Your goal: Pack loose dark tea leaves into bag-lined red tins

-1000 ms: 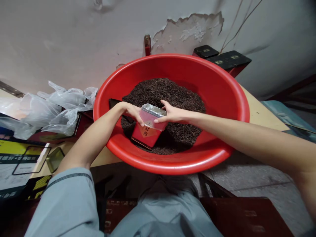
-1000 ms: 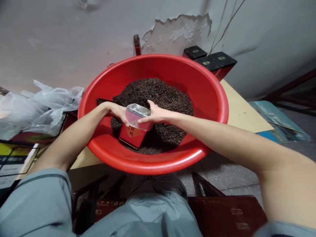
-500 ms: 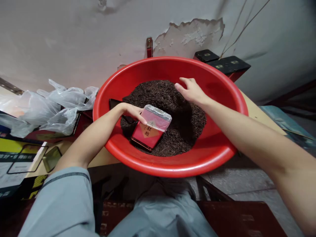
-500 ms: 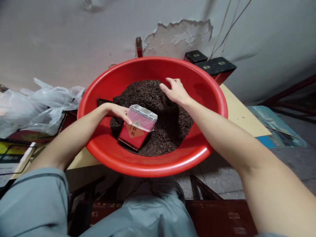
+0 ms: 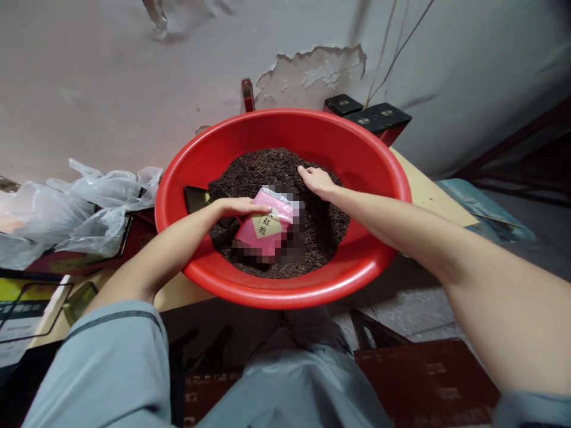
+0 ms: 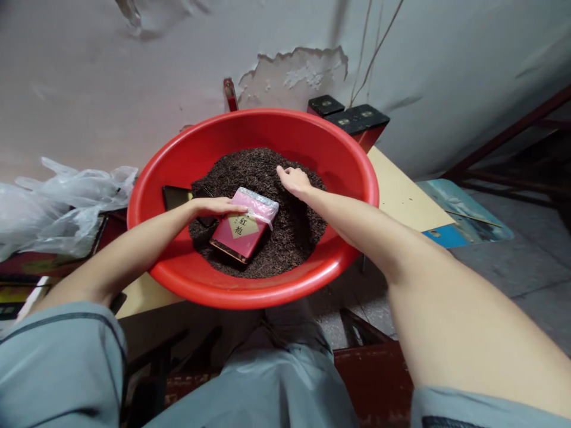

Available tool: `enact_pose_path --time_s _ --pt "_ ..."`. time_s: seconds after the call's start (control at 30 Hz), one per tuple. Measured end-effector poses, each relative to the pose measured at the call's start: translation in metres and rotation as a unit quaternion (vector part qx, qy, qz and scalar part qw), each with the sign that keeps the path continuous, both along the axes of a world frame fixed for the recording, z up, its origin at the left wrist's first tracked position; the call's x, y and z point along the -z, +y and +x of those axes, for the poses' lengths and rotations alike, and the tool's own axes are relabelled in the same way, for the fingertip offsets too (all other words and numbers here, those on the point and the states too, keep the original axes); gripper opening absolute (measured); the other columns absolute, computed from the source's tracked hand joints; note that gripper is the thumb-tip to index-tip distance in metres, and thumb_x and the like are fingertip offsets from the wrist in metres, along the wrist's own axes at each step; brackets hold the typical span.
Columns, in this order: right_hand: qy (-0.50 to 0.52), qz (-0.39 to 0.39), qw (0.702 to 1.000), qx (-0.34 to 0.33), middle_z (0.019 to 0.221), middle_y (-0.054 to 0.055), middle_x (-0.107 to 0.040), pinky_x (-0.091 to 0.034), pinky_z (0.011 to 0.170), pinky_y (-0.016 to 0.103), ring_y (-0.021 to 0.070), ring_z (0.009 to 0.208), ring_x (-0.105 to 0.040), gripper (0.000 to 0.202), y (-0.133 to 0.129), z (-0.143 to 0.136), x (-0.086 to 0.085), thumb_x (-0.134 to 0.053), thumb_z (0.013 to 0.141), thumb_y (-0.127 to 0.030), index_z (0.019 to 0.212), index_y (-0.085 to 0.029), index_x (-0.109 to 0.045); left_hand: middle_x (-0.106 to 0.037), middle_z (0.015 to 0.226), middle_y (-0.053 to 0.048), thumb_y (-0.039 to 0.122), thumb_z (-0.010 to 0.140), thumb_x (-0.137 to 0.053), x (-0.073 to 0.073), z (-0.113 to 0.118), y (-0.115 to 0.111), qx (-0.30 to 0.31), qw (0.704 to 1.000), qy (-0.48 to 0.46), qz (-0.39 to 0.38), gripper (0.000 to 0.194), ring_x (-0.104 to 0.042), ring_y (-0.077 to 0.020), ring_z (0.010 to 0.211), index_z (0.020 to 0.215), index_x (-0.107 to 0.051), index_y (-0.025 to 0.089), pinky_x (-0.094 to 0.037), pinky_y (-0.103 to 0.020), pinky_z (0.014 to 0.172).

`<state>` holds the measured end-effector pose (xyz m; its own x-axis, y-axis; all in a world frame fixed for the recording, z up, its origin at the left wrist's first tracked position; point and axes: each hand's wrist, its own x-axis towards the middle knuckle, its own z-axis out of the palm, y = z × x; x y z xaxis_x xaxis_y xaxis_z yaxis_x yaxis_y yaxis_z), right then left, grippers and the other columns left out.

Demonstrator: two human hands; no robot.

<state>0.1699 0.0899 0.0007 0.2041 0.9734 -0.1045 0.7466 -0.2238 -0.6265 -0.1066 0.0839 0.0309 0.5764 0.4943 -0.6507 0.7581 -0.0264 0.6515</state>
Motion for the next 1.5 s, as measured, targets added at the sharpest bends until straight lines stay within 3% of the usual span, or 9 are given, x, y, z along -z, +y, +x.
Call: enact_pose_path --time_s 0.23,0.4,0.6,0.73,0.87,1.0,1.17,1.33,1.5 --pt "0.181 0.081 0.979 0.033 0.132 0.009 -0.076 -0.043 0.116 0.041 0.0272 0.131 -0.064 0.041 -0.005 -0.01 0.012 -0.05 0.104 -0.048 0.113 -0.02 -0.079 -0.083 0.107 -0.012 0.074 0.071 -0.078 0.001 0.002 -0.004 -0.038 0.999 -0.019 -0.004 0.078 -0.074 -0.0292 0.099 0.126 -0.075 0.018 -0.057 -0.034 0.085" --pt "0.323 0.032 0.941 -0.091 0.119 0.008 -0.08 -0.051 0.107 0.039 0.0228 0.111 -0.069 0.037 -0.017 -0.058 0.009 -0.059 0.102 -0.049 0.1 -0.017 -0.077 -0.081 0.115 -0.015 0.079 0.066 -0.079 0.005 0.004 -0.005 -0.045 0.999 0.014 -0.002 0.084 -0.075 -0.0313 0.099 0.12 -0.076 0.015 -0.058 -0.034 0.079" --pt "0.137 -0.031 0.972 -0.187 0.091 0.01 -0.08 -0.057 0.09 0.04 0.0267 0.088 -0.073 0.042 -0.008 -0.042 -0.023 -0.057 0.102 -0.051 0.087 -0.019 -0.081 -0.081 0.116 -0.013 0.076 0.07 -0.077 0.007 0.003 -0.002 -0.031 0.999 0.008 -0.006 0.08 -0.074 -0.0317 0.104 0.125 -0.074 0.019 -0.059 -0.037 0.084" --pt "-0.07 0.045 0.993 -0.087 0.138 0.019 -0.07 -0.041 0.12 0.046 0.0342 0.136 -0.061 0.05 0.008 -0.006 -0.028 -0.048 0.106 -0.05 0.126 -0.016 -0.078 -0.08 0.119 -0.012 0.075 0.076 -0.072 0.009 0.003 -0.002 -0.029 0.999 0.012 -0.019 0.076 -0.074 -0.031 0.107 0.128 -0.072 0.02 -0.058 -0.037 0.086" --pt "-0.071 -0.115 0.99 -0.038 0.168 0.025 -0.039 -0.029 0.126 0.061 0.0434 0.156 -0.037 0.075 0.002 -0.013 -0.006 -0.031 0.107 -0.063 0.163 -0.014 -0.046 -0.079 0.123 -0.015 0.075 0.075 -0.073 0.009 0.004 -0.003 -0.042 0.999 0.018 -0.023 0.078 -0.074 -0.032 0.109 0.129 -0.07 0.018 -0.058 -0.037 0.085" --pt "-0.082 -0.114 0.99 -0.01 0.166 0.029 -0.039 -0.03 0.121 0.069 0.0499 0.152 -0.039 0.091 -0.01 -0.032 0.008 -0.032 0.1 -0.077 0.163 -0.012 -0.043 -0.077 0.129 -0.014 0.076 0.075 -0.073 0.009 0.004 -0.003 -0.033 0.999 0.015 -0.021 0.079 -0.073 -0.0331 0.112 0.131 -0.069 0.02 -0.058 -0.037 0.085" --pt "0.036 -0.127 0.986 -0.099 0.166 0.021 -0.045 -0.043 0.119 0.055 0.0391 0.15 -0.048 0.088 -0.022 -0.049 -0.01 -0.027 0.101 -0.078 0.16 -0.017 -0.048 -0.079 0.121 -0.015 0.076 0.071 -0.076 0.01 0.004 -0.003 -0.029 0.999 0.012 -0.031 0.082 -0.073 -0.0349 0.112 0.129 -0.07 0.018 -0.06 -0.04 0.088" --pt "0.181 -0.189 0.946 -0.192 0.143 0.013 -0.07 -0.055 0.107 0.048 0.0352 0.133 -0.065 0.086 -0.021 -0.052 -0.037 -0.012 0.102 -0.077 0.131 -0.023 -0.073 -0.079 0.119 -0.014 0.077 0.077 -0.07 0.011 0.004 -0.003 -0.015 0.999 0.015 -0.027 0.081 -0.073 -0.0342 0.112 0.132 -0.069 0.018 -0.06 -0.042 0.091" --pt "-0.065 -0.071 0.99 -0.108 0.156 0.019 -0.058 -0.034 0.125 0.057 0.0399 0.15 -0.048 0.077 0.0 -0.016 -0.027 -0.022 0.107 -0.066 0.142 -0.016 -0.068 -0.078 0.118 -0.017 0.078 0.079 -0.067 0.013 0.004 -0.002 -0.011 0.999 0.019 -0.027 0.081 -0.074 -0.0341 0.107 0.131 -0.07 0.016 -0.061 -0.043 0.088"
